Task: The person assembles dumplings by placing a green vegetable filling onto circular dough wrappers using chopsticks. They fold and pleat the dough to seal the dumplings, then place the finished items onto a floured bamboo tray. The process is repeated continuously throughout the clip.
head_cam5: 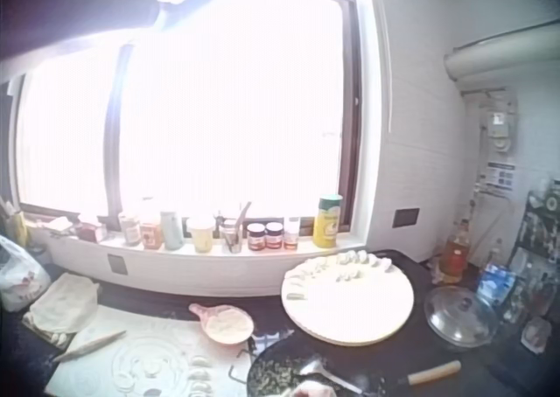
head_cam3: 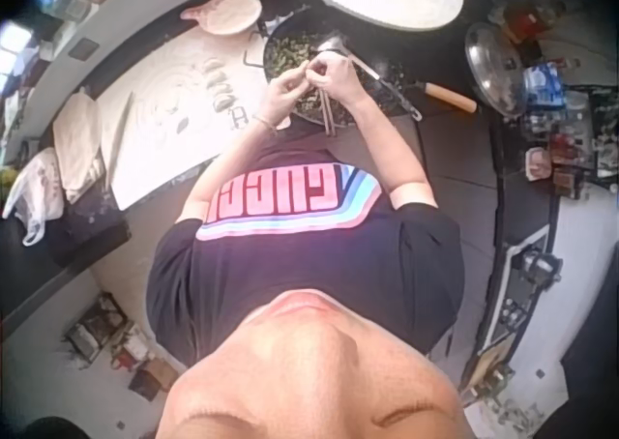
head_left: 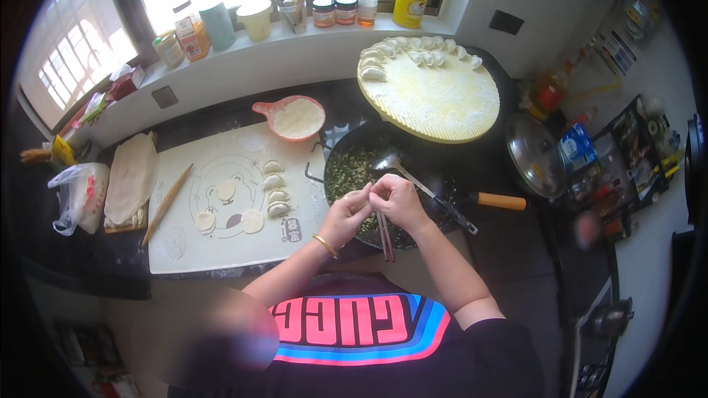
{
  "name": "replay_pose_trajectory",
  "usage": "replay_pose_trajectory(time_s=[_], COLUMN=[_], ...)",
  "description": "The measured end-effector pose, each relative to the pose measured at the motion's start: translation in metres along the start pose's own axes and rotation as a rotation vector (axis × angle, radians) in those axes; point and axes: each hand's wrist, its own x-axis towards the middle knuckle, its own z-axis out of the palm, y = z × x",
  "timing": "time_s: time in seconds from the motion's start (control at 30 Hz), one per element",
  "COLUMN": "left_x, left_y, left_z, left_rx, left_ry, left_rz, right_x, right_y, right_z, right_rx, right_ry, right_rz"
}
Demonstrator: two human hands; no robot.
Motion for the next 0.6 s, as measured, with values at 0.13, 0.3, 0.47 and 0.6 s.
replay_pose_trajectory(time_s=[0.13,0.3,0.47,0.6], left_x=[0.002,0.002,0.003,0.003], left_y=[-0.005,0.004,0.0,0.003], left_z=[0.002,-0.002,0.009,0.003], left_rx=[-0.045,-0.01,-0.2,-0.089], left_ry=[0.011,-0.001,-0.019,-0.012], left_rz=[0.044,0.039,0.031,0.014], right_x=[-0.001,-0.002,-0.003,-0.004], right_y=[0.004,0.005,0.009,0.016], right_z=[0.004,-0.006,0.005,-0.004], right_rx=[0.006,0.032,-0.029,0.093], right_ry=[0.061,0.013,0.117,0.069], right_rz=[-0.063,-0.002,-0.08,-0.076])
